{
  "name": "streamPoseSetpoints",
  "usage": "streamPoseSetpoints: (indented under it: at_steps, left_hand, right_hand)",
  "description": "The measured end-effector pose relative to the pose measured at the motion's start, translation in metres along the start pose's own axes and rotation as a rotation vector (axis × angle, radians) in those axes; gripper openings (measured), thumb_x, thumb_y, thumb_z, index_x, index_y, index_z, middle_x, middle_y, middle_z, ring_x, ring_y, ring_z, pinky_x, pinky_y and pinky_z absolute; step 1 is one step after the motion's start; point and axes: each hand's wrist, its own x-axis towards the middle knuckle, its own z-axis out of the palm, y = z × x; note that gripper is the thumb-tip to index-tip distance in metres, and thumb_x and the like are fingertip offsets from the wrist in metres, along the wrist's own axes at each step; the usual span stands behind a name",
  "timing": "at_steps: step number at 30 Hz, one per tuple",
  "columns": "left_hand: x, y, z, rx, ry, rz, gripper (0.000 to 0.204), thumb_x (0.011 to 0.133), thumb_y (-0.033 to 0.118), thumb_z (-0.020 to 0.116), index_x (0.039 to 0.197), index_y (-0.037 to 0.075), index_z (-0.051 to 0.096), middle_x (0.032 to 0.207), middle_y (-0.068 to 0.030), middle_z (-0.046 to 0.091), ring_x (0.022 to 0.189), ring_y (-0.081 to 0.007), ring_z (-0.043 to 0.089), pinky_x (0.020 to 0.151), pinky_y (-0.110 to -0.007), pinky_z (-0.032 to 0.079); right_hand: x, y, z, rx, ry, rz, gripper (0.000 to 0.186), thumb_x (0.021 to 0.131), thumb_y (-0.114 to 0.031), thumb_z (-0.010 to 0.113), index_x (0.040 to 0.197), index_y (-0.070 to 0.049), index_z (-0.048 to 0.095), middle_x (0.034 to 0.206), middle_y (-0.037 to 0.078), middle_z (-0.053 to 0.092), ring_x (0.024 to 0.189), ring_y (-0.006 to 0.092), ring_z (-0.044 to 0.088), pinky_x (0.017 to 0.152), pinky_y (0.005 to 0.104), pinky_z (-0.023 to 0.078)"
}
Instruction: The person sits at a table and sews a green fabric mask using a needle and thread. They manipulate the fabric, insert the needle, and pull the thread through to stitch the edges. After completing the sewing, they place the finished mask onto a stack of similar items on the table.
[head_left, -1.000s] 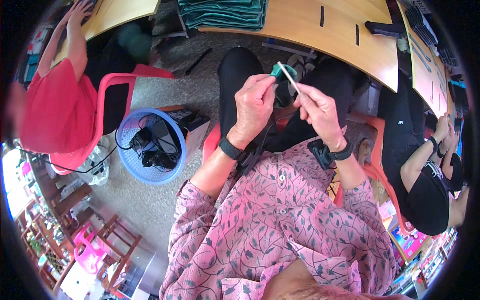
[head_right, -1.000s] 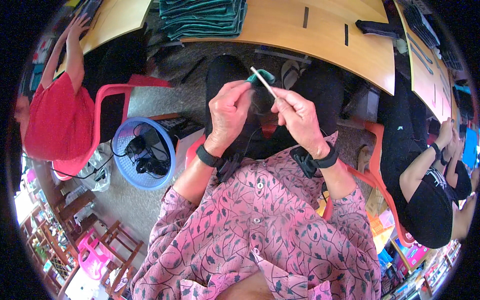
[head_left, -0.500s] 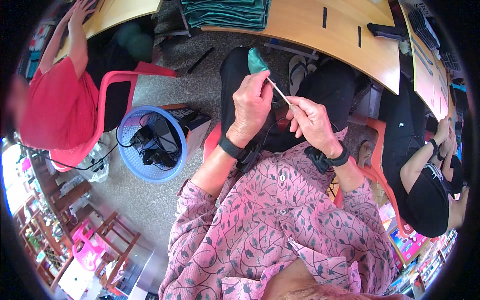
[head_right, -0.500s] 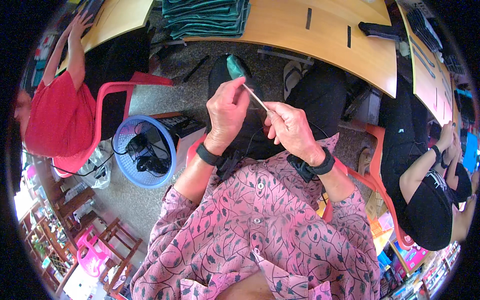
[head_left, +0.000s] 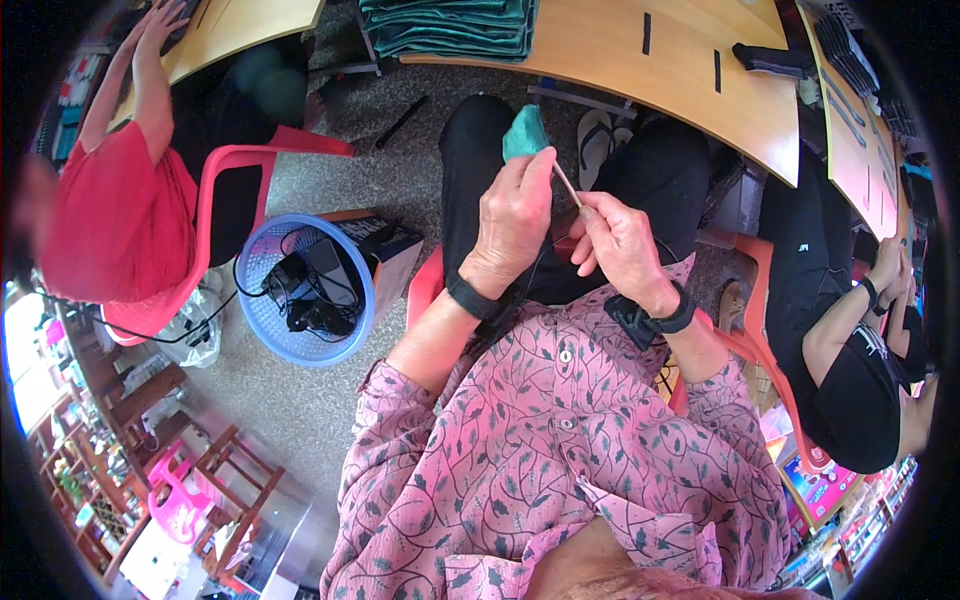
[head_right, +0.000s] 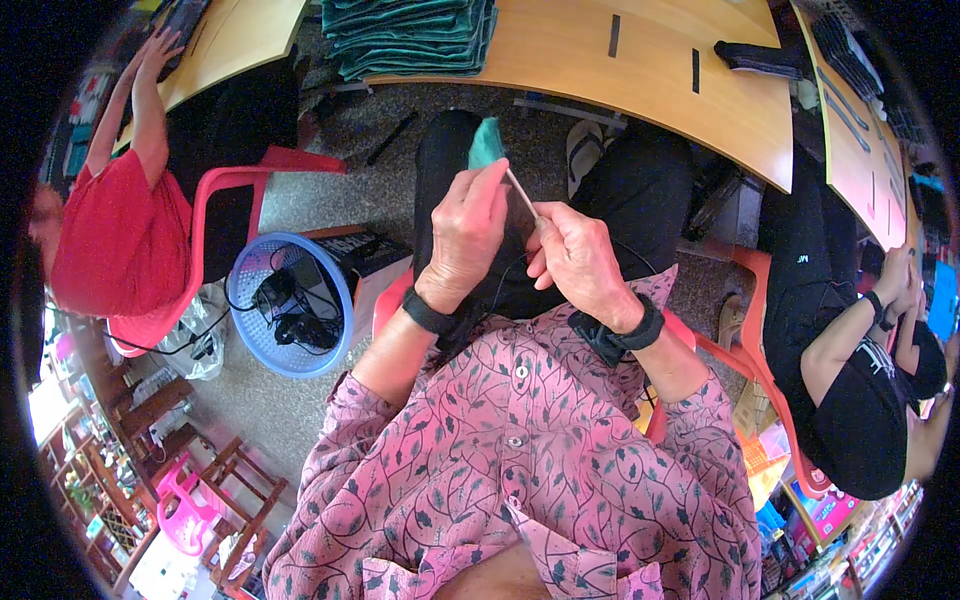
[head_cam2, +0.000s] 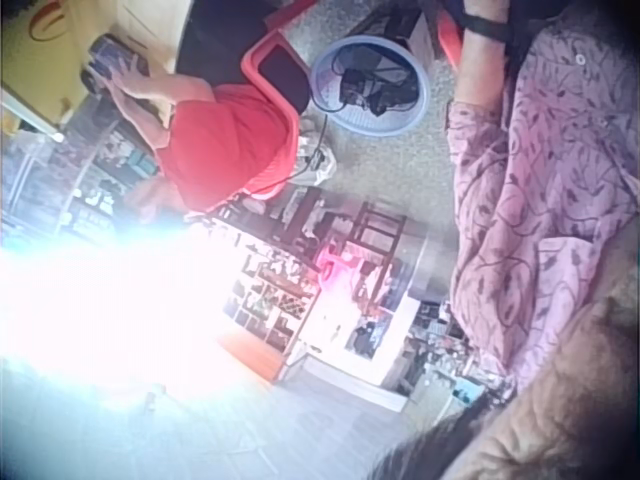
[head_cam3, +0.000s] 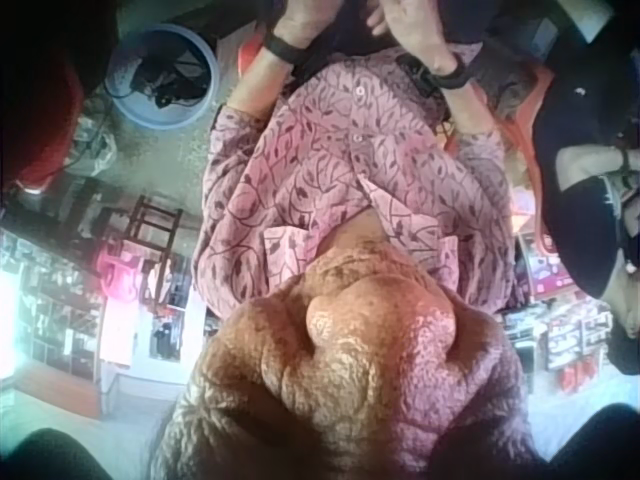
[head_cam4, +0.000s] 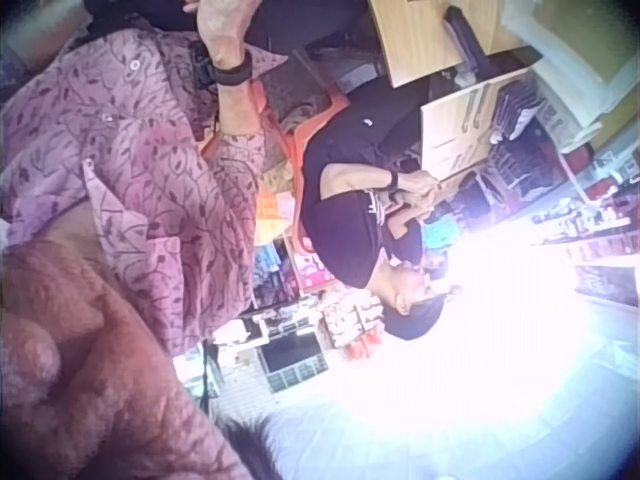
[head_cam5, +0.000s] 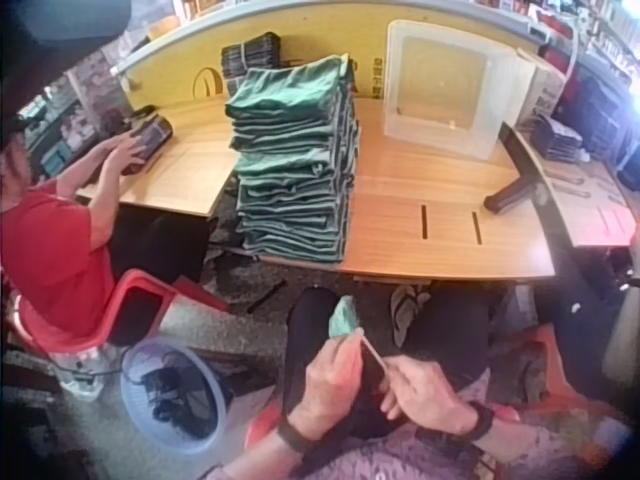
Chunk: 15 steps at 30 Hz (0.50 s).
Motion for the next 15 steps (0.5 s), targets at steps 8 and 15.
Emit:
streamPoseSetpoints:
  at_steps: [8, 15]
  left_hand:
    - [-0.004, 0.005, 0.004, -0.078, -0.028, -0.007, 0.022, 0.081, -0.004, 0.064, 0.102, 0.002, 0.065, 0.087, -0.0135, 0.065, 0.076, -0.0325, 0.066, 0.064, -0.038, 0.055]
    - [-0.005, 0.011, 0.004, -0.142, -0.051, 0.131, 0.024, 0.076, -0.005, 0.065, 0.097, 0.006, 0.066, 0.086, -0.0109, 0.067, 0.076, -0.0301, 0.066, 0.064, -0.038, 0.055]
  right_hand:
    - [0.003, 0.001, -0.001, 0.002, 0.038, -0.006, 0.024, 0.101, -0.007, 0.045, 0.115, 0.005, 0.059, 0.076, 0.008, 0.062, 0.056, 0.0132, 0.064, 0.046, 0.0254, 0.053]
    - [0.01, 0.008, -0.001, 0.088, 0.125, -0.041, 0.026, 0.1, -0.005, 0.045, 0.122, 0.004, 0.055, 0.076, 0.008, 0.062, 0.056, 0.0125, 0.063, 0.045, 0.0253, 0.052]
